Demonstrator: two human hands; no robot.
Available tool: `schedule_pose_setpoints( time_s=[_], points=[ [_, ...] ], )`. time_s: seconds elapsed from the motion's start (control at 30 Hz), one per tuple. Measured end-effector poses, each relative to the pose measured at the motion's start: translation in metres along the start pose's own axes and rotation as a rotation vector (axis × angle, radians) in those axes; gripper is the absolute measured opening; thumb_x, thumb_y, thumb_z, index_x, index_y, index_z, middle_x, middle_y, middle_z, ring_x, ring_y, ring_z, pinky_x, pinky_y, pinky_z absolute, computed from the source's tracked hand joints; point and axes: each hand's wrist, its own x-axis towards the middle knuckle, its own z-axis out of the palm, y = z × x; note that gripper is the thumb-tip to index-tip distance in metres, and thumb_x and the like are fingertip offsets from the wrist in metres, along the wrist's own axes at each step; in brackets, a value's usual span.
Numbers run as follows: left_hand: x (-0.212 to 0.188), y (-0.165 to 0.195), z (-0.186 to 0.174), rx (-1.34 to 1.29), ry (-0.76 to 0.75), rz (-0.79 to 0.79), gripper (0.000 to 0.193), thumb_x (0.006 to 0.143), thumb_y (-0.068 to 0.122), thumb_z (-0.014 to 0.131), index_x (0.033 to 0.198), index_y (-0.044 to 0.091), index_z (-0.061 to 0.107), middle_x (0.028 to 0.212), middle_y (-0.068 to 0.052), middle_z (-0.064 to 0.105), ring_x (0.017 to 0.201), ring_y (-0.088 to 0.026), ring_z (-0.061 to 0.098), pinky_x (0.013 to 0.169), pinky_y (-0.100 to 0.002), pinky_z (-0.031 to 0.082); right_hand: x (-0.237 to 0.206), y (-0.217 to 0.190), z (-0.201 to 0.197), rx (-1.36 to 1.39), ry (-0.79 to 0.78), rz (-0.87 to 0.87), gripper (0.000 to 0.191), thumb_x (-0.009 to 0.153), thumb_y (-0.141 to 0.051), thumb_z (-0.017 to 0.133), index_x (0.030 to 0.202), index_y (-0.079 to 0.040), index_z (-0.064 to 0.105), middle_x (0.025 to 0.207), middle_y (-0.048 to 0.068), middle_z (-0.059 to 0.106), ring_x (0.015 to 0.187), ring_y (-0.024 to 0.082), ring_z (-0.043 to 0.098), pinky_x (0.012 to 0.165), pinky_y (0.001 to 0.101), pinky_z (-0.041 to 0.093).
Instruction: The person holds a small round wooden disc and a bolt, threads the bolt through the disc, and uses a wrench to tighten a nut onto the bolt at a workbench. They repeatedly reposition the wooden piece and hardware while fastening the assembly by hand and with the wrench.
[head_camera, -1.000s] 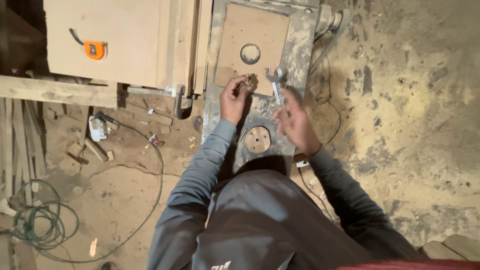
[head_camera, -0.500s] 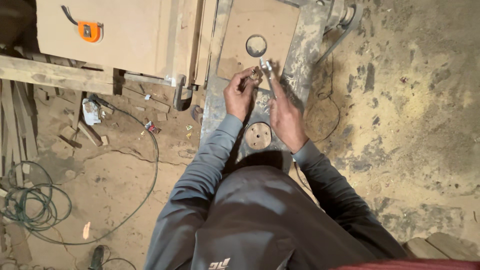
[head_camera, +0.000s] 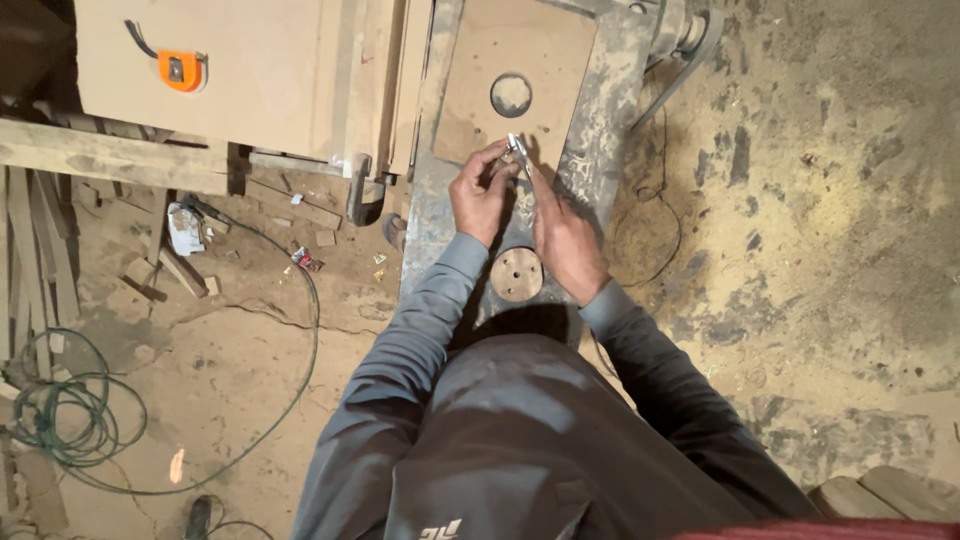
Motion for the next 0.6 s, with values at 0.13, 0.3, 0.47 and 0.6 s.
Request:
schedule_pose_setpoints(
  time_s=[0.13, 0.3, 0.47, 0.6],
  points=[
    [-0.0001, -0.0008, -0.0001, 0.017, -0.008, 0.002, 0.029, 0.094, -0.013, 0.068, 0.122, -0.003, 0.066, 0.132, -0.014, 0.070, 0.120, -0.017, 0.068, 0.104, -0.030, 0.057, 0.0001, -0.0013, -0.0002, 0.093, 0.202, -0.190, 0.059, 0.104, -0.005, 0.057, 0.160, -0.008, 0.036, 0.115, 0.028, 0.069, 0.091, 0.040, 0.074, 0.075, 0.0468, 0.060],
    [0.0008, -0.0017, 0.0009, -0.028, 0.008, -0.002, 0.030, 0.094, -0.013, 0.067, 0.122, -0.004, 0.066, 0.131, -0.013, 0.070, 0.119, -0.018, 0.068, 0.104, -0.030, 0.058, -0.0029, 0.0000, -0.0002, 0.059, 0.103, -0.092, 0.059, 0.102, -0.003, 0.057, 0.158, -0.005, 0.039, 0.112, 0.029, 0.070, 0.080, 0.038, 0.073, 0.068, 0.0465, 0.059],
    [-0.0015, 0.0004, -0.0011, 0.096, -0.005, 0.029, 0.028, 0.093, -0.011, 0.070, 0.120, -0.003, 0.067, 0.130, -0.012, 0.071, 0.118, -0.018, 0.069, 0.103, -0.030, 0.059, -0.0034, 0.0008, -0.0003, 0.236, 0.225, -0.141, 0.056, 0.102, -0.003, 0.054, 0.156, -0.005, 0.040, 0.107, 0.026, 0.072, 0.088, 0.035, 0.078, 0.075, 0.0437, 0.062],
    [-0.0039, 0.0027, -0.0006, 0.021, -0.006, 0.002, 0.030, 0.093, -0.010, 0.069, 0.122, -0.002, 0.068, 0.129, -0.012, 0.071, 0.116, -0.017, 0.069, 0.101, -0.029, 0.057, -0.0042, -0.0003, -0.0025, 0.073, 0.036, -0.027, 0.058, 0.098, -0.004, 0.057, 0.154, -0.003, 0.041, 0.113, 0.032, 0.069, 0.084, 0.043, 0.072, 0.072, 0.0490, 0.059]
  ],
)
